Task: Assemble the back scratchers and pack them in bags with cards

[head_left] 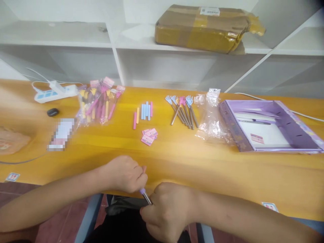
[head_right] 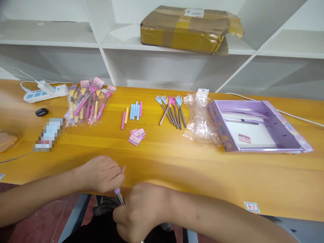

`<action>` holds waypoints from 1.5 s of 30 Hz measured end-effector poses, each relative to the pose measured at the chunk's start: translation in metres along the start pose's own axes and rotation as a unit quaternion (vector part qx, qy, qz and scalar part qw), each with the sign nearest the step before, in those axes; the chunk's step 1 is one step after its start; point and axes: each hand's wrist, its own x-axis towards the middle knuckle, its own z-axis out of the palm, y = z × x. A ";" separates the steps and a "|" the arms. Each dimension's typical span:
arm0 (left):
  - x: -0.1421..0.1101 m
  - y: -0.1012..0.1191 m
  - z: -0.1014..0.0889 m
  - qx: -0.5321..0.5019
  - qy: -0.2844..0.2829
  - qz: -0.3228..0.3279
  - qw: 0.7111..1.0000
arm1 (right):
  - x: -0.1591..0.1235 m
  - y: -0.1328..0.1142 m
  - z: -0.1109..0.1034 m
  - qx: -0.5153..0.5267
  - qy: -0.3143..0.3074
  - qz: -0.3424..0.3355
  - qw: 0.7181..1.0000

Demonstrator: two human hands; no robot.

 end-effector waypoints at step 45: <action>-0.032 -0.120 0.134 -0.230 0.112 -0.425 0.868 | -0.108 0.272 -0.108 -0.252 -0.014 0.675 0.693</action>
